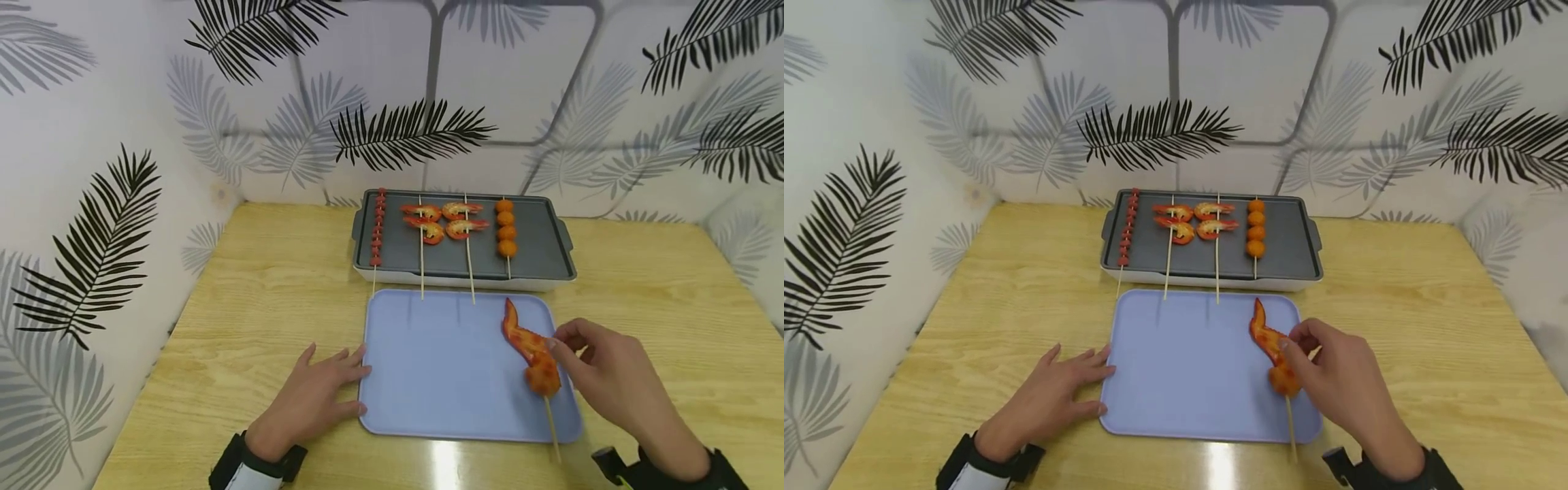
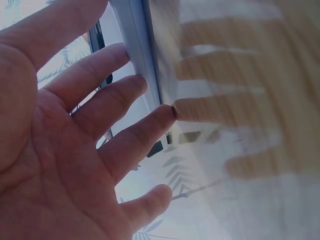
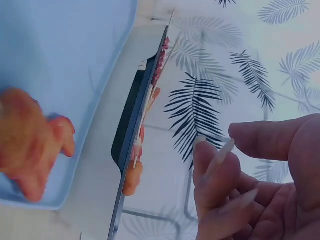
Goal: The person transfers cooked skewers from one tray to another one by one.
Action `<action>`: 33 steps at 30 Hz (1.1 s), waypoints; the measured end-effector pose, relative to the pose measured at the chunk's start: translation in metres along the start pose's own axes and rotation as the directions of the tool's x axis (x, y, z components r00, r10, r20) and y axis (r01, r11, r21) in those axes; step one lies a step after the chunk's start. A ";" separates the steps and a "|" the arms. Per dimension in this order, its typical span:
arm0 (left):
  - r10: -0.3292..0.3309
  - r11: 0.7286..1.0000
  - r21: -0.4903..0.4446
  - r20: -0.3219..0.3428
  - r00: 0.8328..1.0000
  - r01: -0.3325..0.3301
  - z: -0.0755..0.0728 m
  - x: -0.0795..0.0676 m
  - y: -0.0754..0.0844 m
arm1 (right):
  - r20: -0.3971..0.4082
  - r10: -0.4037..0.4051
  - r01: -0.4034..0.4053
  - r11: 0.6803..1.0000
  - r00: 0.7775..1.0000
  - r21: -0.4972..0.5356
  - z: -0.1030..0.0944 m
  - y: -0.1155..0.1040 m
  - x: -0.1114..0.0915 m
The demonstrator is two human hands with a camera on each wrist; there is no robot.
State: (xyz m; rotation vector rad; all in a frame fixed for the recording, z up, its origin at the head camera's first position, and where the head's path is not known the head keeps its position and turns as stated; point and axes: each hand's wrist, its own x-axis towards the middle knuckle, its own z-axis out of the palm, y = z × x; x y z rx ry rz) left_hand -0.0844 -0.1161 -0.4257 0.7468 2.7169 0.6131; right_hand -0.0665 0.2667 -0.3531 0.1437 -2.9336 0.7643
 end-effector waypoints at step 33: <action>0.001 1.000 -0.022 0.000 1.000 -0.001 0.002 0.001 -0.002 | 0.211 0.196 -0.248 0.933 0.958 0.259 0.063 0.037 0.093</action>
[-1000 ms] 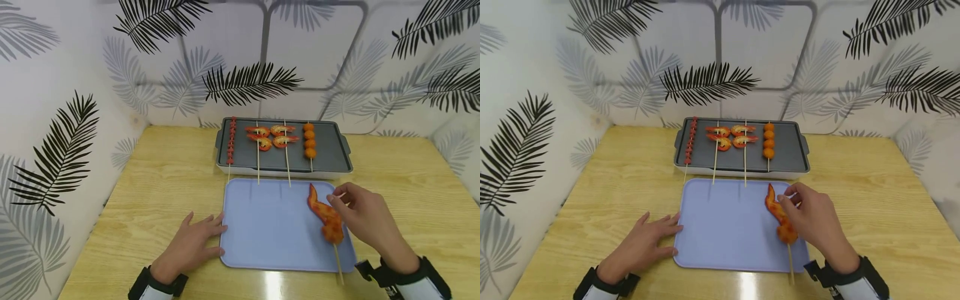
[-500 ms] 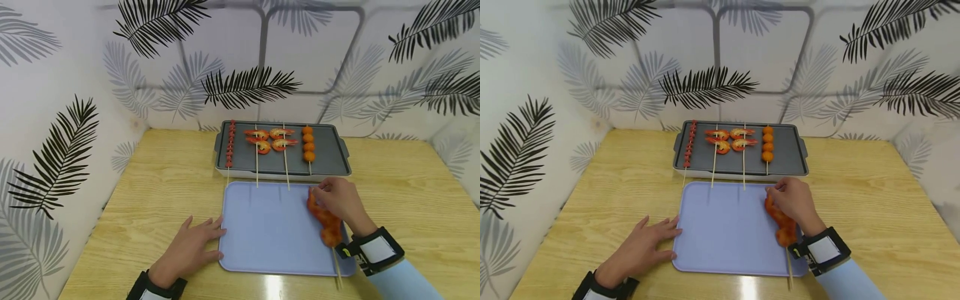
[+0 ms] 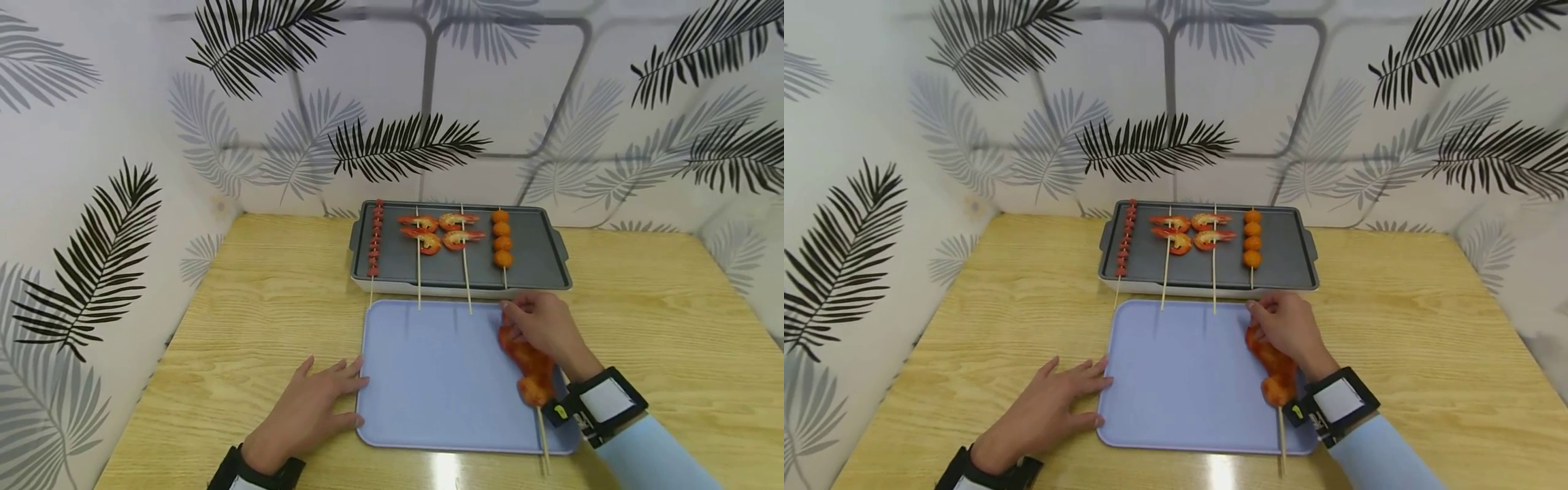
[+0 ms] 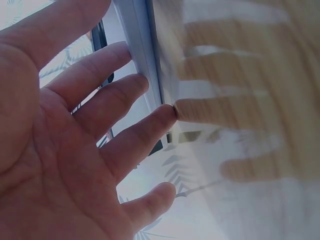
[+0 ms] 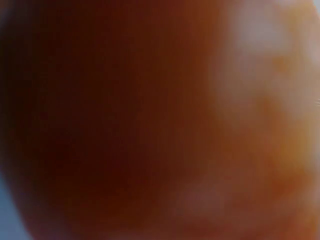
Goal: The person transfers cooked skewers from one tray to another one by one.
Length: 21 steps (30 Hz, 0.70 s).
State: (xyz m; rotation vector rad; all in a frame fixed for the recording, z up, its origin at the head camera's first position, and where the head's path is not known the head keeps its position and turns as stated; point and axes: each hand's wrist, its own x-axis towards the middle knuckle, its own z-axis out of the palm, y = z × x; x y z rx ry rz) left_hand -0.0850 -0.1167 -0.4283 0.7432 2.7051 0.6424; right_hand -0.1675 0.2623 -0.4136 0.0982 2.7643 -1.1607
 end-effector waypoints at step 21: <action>0.019 0.999 0.034 -0.020 1.000 -0.018 0.001 0.001 -0.001 | -0.024 -0.027 0.026 0.999 0.999 -0.046 -0.019 -0.004 -0.013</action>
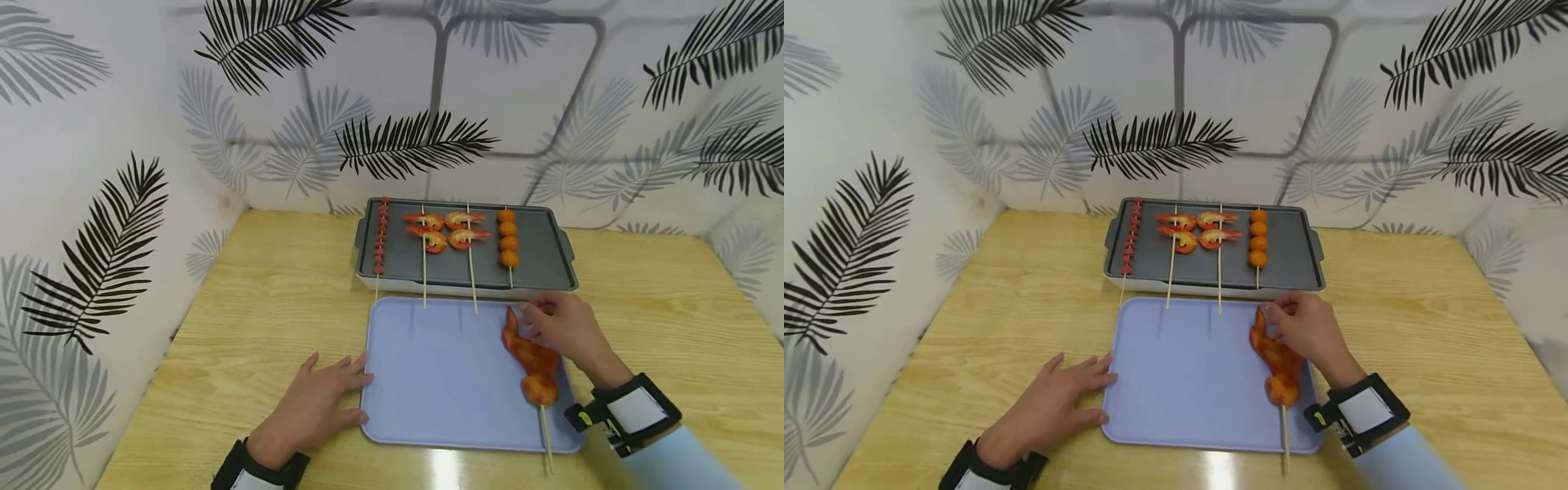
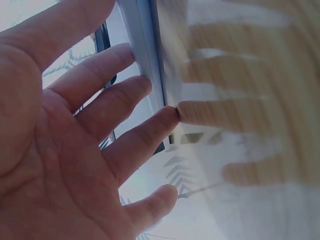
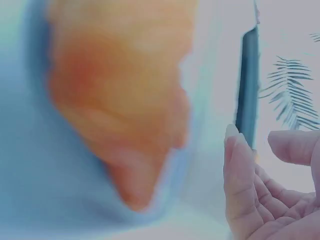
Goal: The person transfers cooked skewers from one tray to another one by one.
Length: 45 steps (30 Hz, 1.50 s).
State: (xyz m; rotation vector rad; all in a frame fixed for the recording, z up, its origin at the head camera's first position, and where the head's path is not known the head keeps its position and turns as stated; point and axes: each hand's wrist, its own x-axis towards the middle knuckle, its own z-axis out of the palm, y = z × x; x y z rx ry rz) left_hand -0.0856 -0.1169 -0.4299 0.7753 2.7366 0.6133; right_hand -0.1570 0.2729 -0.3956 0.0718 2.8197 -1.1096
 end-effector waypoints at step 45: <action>-0.005 1.000 -0.017 -0.001 1.000 0.005 -0.001 0.001 -0.001 | 0.011 -0.019 0.020 0.983 1.000 -0.183 -0.010 -0.035 0.058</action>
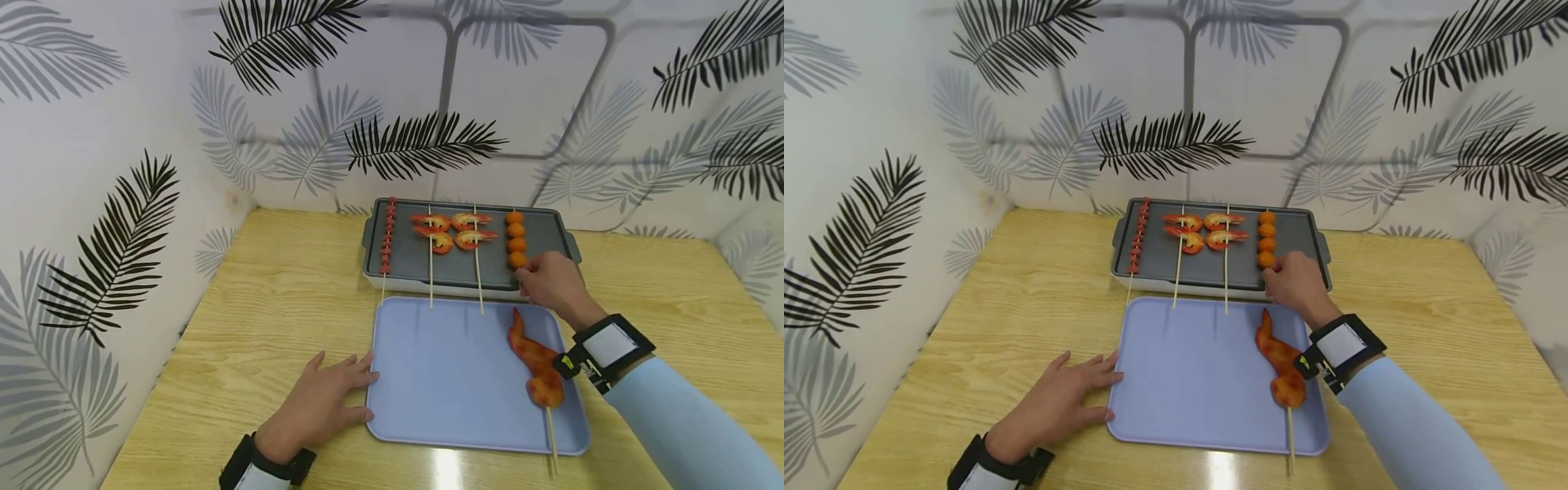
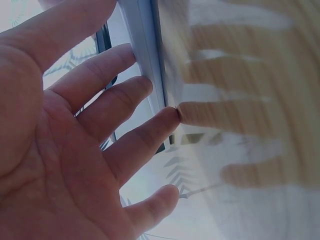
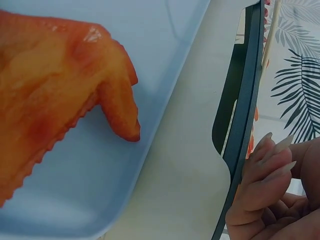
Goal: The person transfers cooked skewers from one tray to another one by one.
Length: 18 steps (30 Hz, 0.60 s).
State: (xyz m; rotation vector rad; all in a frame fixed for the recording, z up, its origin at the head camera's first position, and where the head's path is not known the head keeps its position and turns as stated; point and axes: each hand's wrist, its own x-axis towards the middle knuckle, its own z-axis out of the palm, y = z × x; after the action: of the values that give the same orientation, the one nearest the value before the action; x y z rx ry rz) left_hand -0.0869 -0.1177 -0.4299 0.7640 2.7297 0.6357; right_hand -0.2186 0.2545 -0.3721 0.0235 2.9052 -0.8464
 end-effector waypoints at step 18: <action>-0.019 1.000 -0.004 0.018 1.000 0.019 -0.001 0.001 0.001 | -0.067 -0.082 0.082 0.997 0.994 -0.001 -0.008 0.017 -0.030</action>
State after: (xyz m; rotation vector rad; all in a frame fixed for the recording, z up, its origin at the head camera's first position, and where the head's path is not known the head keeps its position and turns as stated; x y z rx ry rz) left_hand -0.0874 -0.1170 -0.4292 0.7386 2.7151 0.6266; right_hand -0.1889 0.2735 -0.3706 -0.0699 2.9866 -0.8771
